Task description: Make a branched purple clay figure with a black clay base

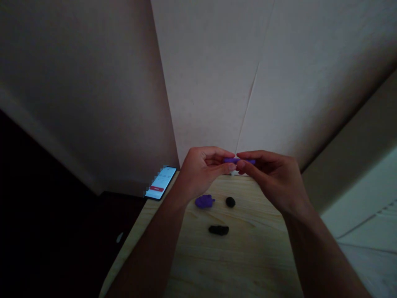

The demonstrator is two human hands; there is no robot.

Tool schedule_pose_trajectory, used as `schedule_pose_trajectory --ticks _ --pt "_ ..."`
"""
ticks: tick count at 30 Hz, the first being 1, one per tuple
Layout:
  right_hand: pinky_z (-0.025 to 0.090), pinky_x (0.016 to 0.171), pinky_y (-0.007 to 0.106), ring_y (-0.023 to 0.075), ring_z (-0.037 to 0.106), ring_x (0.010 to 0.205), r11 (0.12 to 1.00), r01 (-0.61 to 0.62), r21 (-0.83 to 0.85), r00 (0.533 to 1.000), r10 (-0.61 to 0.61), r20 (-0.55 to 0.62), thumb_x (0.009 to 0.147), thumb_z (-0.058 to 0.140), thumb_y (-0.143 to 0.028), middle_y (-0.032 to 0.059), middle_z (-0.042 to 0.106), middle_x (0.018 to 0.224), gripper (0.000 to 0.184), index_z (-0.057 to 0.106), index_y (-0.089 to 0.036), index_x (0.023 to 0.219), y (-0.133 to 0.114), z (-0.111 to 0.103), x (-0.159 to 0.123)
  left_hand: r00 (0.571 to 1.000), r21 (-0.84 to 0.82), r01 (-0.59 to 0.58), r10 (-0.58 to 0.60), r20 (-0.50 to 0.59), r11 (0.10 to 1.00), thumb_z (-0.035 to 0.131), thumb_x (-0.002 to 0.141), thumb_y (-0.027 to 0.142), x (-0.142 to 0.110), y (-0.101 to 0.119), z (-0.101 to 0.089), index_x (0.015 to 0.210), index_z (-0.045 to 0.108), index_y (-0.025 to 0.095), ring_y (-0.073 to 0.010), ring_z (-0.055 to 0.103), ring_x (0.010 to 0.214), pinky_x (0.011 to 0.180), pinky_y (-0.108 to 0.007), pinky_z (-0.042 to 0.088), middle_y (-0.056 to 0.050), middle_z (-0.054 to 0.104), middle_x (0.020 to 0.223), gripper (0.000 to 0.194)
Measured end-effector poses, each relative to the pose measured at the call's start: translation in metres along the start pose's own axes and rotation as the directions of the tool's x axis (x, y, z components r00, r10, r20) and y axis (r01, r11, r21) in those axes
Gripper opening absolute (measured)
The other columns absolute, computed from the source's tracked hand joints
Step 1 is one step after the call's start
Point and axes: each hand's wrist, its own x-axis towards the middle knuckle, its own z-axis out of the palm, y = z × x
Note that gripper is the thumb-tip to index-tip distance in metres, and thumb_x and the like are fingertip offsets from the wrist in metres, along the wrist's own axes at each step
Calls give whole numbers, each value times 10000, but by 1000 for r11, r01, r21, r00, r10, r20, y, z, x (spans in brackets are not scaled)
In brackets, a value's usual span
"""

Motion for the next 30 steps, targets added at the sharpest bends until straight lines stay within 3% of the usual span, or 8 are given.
schedule_pose_trajectory --ticks 4,11,17,21,26,30 --pt "659 644 286 176 762 679 1000 14 -11 1000 -15 -24 769 927 -412 37 811 768 252 844 -222 911 2 -1 -1 1000 37 19 -19 -20 999 939 711 271 -1 2 0 1051 797 155 -196 781 874 847 -339 625 -73 821 939 387" --pt "689 743 309 187 793 772 998 25 63 999 -23 -31 749 942 -326 42 839 884 263 834 -229 968 6 0 -2 1000 28 -11 12 -28 1000 907 759 343 -1 2 -2 990 809 142 -176 754 776 774 -320 616 -68 810 858 322" --pt "663 639 282 174 762 681 1000 16 12 998 -15 -60 729 958 -368 34 810 778 306 829 -217 962 6 -2 -1 999 27 -10 11 -50 1000 911 748 315 0 3 -2 967 787 151 -164 753 804 792 -301 604 -54 803 886 301" --pt "690 706 312 195 792 736 999 34 2 998 -34 -55 726 959 -415 48 822 826 340 808 -214 955 5 -2 -1 1000 30 7 -6 -28 1000 912 748 315 -1 4 0 962 774 147 -162 753 805 778 -292 601 -58 802 896 305" --pt "707 793 337 211 815 794 998 50 25 999 -50 -19 715 962 -445 58 836 878 346 784 -215 901 7 -1 -2 1000 124 -14 12 17 992 852 819 308 -1 2 0 1003 801 143 -195 770 875 809 -319 609 -97 826 976 253" --pt "706 807 357 214 812 791 996 68 -50 997 -69 -27 746 939 -441 57 842 889 306 813 -218 915 8 -2 -2 999 220 -37 37 4 975 801 860 285 0 -1 -1 1045 817 160 -219 775 912 829 -343 609 -100 833 1012 225"
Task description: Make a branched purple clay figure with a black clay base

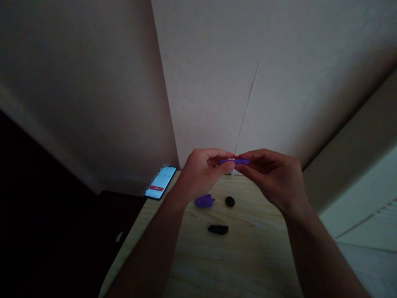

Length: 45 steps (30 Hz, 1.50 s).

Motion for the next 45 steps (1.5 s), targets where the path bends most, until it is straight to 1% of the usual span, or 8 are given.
schedule_pose_trajectory --ticks 4,11,23,28,32,35,39,45 --pt "705 808 384 230 810 802 997 -13 -81 1000 12 -15 764 924 -451 72 849 921 303 841 -222 945 -1 -1 0 1000 64 -23 24 -15 998 755 897 278 0 -2 1 1064 820 179 -218 765 927 838 -343 600 -95 828 1031 205" --pt "707 763 381 232 806 764 998 -31 -54 999 31 -9 717 946 -508 54 843 858 317 838 -246 857 -2 -1 -1 998 50 -63 62 21 997 766 899 326 -1 -3 6 1050 821 180 -213 765 957 872 -334 598 -98 825 1063 217" --pt "704 781 391 248 823 784 995 -91 -36 984 96 148 759 917 -454 76 860 917 284 873 -242 942 11 2 -42 979 66 154 -162 126 986 788 840 305 -36 -3 -2 918 797 135 -139 648 658 629 -255 493 -40 732 730 187" --pt "667 635 339 219 768 648 985 -174 -17 981 175 86 763 898 -490 60 831 760 293 872 -236 906 34 1 -68 980 119 162 -173 95 980 639 934 277 -55 -31 25 886 745 138 -149 665 677 674 -275 517 -56 734 761 181" --pt "620 586 317 190 697 592 974 -225 8 974 225 25 782 860 -572 63 808 724 347 861 -229 835 55 3 -82 965 2 258 -258 40 966 636 962 401 -64 -64 45 916 715 134 -169 700 711 695 -291 556 -84 755 830 282" --pt "599 591 314 190 679 605 966 -256 29 967 256 5 774 869 -579 69 796 714 355 850 -225 796 66 8 -90 973 -46 231 -231 20 972 666 946 440 -71 -80 47 884 724 136 -166 681 707 695 -284 541 -67 740 779 316" --pt "611 633 329 196 696 656 954 -293 56 956 291 40 787 858 -585 76 809 777 391 862 -213 909 79 12 -97 977 -89 213 -214 -2 973 713 899 369 -78 -94 45 909 753 131 -166 668 718 699 -282 533 -51 734 768 241" --pt "642 694 354 209 735 720 932 -352 84 936 350 37 759 889 -554 100 835 892 423 852 -200 988 94 13 -103 969 -90 205 -215 -120 975 718 880 293 -84 -111 54 1003 776 139 -219 736 895 838 -341 587 -103 802 975 205"
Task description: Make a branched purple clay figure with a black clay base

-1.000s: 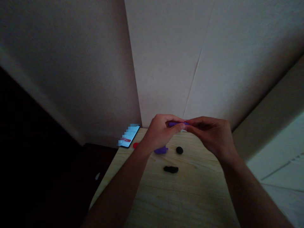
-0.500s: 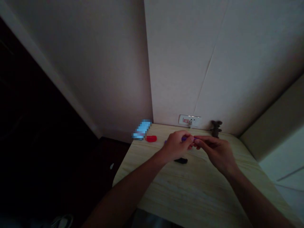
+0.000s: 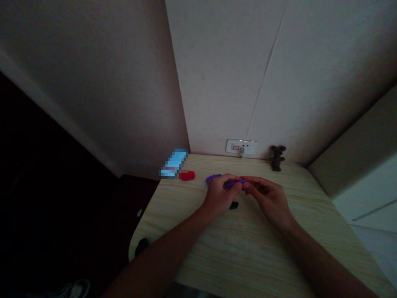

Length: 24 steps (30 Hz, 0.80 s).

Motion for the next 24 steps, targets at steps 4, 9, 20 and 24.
schedule_pose_trajectory --ticks 4,9,20,24 --pt "630 643 338 203 720 665 1000 -1 -5 1000 1 -15 743 898 -568 90 816 804 441 845 -189 964 3 1 -2 999 51 -34 34 1 998 713 893 298 -2 -2 1 986 781 149 -232 754 932 874 -347 592 -99 812 993 189" --pt "642 659 343 203 726 666 1000 6 -2 1000 -6 -16 741 895 -590 82 808 797 450 837 -194 947 3 -1 -3 999 93 -31 29 14 995 718 895 306 -1 1 1 1004 788 151 -241 758 952 865 -340 594 -101 816 1017 202" --pt "606 592 312 193 699 607 1000 -19 -10 999 18 -40 749 898 -562 63 790 739 409 829 -199 924 1 3 -7 995 204 -102 101 15 974 654 954 384 -6 -3 -1 994 780 173 -240 745 954 868 -337 567 -95 809 1015 249" --pt "594 588 308 199 697 607 999 -38 -23 999 37 -36 730 912 -553 57 775 699 389 835 -197 866 0 3 -8 993 235 -120 116 28 965 619 968 386 -7 -2 -2 899 760 168 -229 721 847 801 -333 536 -86 781 877 268"
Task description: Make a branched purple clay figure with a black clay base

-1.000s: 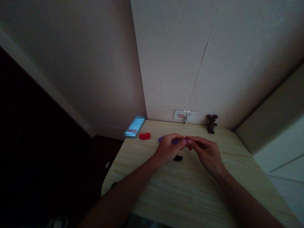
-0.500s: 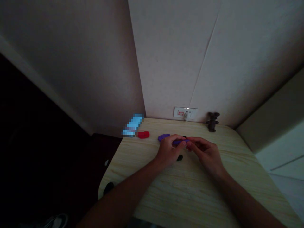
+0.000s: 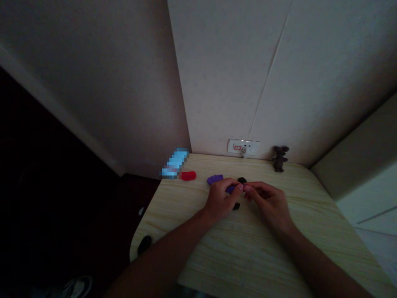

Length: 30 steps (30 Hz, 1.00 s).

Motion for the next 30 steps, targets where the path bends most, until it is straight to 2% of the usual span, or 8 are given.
schedule_pose_trajectory --ticks 12,16,23,30 --pt "536 560 262 161 643 569 1000 17 -21 999 -16 28 810 835 -577 37 718 627 388 822 -189 807 10 -1 0 999 18 -38 38 7 999 576 963 393 -1 -3 1 780 710 185 -192 671 730 713 -312 484 -40 722 736 308" --pt "532 550 261 158 639 566 1000 15 12 1000 -15 16 807 844 -555 32 728 650 368 822 -195 879 9 0 -1 999 15 -48 48 2 999 576 970 396 -1 -1 1 783 707 188 -191 677 735 726 -313 491 -40 732 748 309" --pt "526 541 265 165 638 565 1000 26 -4 999 -26 30 824 830 -533 22 696 621 337 803 -197 841 7 0 -3 997 9 -75 75 -13 997 592 959 356 -2 -2 1 803 714 182 -200 694 763 725 -314 497 -53 748 779 264" --pt "504 547 261 163 627 570 999 37 -1 998 -37 50 874 774 -544 26 692 619 354 800 -190 871 7 0 -2 997 -31 -80 80 -18 996 668 916 304 -2 -7 5 907 743 180 -220 737 857 799 -329 545 -74 794 899 146"
